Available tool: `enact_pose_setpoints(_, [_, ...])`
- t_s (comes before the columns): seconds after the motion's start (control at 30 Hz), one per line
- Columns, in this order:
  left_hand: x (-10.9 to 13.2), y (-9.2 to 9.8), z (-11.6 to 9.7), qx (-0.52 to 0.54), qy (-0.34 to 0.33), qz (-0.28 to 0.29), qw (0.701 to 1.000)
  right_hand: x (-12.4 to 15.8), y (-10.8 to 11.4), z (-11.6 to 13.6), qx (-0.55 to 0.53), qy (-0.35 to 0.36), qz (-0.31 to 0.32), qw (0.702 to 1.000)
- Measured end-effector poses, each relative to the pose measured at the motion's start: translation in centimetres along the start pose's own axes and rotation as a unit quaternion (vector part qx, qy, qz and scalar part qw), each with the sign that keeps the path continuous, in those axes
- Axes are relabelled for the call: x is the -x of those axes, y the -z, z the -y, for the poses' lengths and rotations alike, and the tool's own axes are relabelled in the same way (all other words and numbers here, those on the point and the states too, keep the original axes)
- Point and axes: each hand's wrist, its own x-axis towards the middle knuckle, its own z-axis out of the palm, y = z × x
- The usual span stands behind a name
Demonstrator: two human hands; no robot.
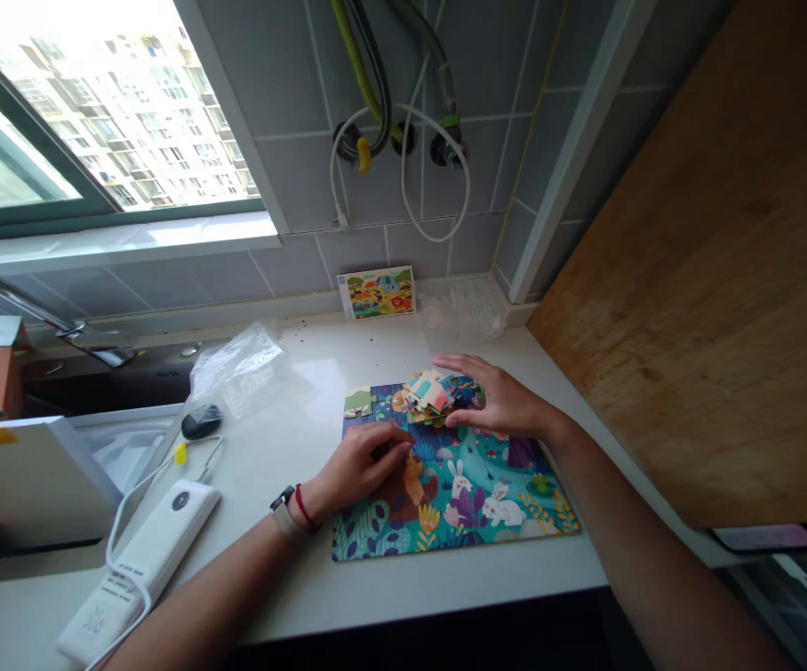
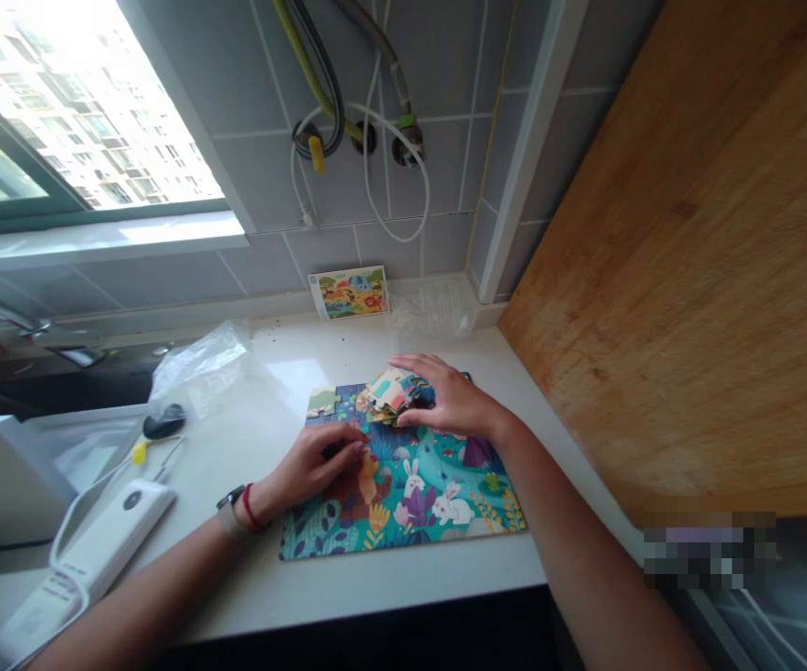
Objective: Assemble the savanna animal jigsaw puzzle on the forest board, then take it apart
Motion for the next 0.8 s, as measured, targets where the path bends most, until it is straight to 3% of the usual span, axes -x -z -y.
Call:
enact_pose_setpoints(0.07, [0.0,0.0,0.0,0.0,-0.002,-0.004,1.0,-0.1,-0.8,0.2,-0.004,0.019,0.028,0.999])
enact_pose_setpoints(0.53, [-0.1,0.3,-0.4,-0.012,-0.004,0.005,1.0,-0.2,-2.7,-0.5,-0.038,-0.016,0.018,0.999])
enact_pose_setpoints(0.8, [-0.1,0.2,-0.6,-0.014,-0.013,-0.006,1.0,-0.3,-1.9,-0.2,-0.037,-0.006,-0.024,0.999])
